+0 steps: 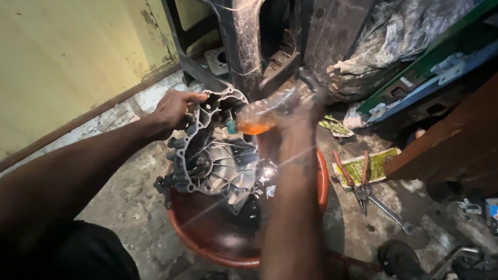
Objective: The person pours liquid from a plastic bottle onto a metal engine component inside a red basin and washes the part by hand.
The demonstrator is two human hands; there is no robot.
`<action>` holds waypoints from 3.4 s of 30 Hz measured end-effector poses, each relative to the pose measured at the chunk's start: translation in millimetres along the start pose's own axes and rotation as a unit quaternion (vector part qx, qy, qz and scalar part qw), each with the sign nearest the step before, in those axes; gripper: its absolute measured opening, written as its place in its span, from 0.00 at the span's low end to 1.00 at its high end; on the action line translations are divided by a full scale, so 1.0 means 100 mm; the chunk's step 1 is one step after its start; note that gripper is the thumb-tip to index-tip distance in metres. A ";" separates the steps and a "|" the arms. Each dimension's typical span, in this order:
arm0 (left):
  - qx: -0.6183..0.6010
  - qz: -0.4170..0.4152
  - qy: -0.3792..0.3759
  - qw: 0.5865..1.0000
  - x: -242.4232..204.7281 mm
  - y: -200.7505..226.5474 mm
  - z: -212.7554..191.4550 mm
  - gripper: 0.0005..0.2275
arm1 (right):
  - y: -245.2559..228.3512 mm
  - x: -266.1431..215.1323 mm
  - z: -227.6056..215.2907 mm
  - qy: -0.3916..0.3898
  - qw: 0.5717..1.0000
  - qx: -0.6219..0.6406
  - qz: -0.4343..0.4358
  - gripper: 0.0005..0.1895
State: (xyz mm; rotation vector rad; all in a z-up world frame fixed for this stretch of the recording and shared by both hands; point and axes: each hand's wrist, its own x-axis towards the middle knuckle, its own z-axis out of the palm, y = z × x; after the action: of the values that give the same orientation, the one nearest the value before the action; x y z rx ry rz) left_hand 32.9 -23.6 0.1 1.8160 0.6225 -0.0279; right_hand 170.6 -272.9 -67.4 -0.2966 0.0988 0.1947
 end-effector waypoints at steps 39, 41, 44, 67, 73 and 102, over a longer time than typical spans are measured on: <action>0.171 0.114 0.065 0.976 -0.08 0.11 0.17 0.19 | -0.10 -0.37 0.60 0.178 0.981 -0.070 -0.038 0.20; 0.171 0.106 0.051 0.978 -0.09 0.11 0.19 0.16 | -0.11 -0.41 0.62 0.189 0.978 -0.073 -0.042 0.20; 0.177 0.050 0.038 0.982 -0.03 0.09 0.19 0.20 | -0.22 -0.47 0.62 0.216 0.973 -0.066 -0.055 0.20; 0.408 0.114 0.046 0.905 -0.41 0.58 0.29 0.21 | -0.17 -0.71 0.40 0.247 0.965 -0.077 -0.042 0.17; 0.399 0.192 0.078 0.893 -0.40 0.51 0.19 0.23 | -0.12 -0.54 0.41 0.132 0.986 -0.086 -0.048 0.17; 0.549 0.210 0.034 0.808 -0.66 1.10 0.54 0.19 | -0.39 -0.57 0.23 0.110 0.985 -0.087 -0.103 0.17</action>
State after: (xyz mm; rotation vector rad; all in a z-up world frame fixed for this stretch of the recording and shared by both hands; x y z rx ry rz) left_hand 38.1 -119.8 99.8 3.0711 0.1990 -0.0276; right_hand 124.9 -312.4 -27.2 -0.4996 0.2690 -0.0366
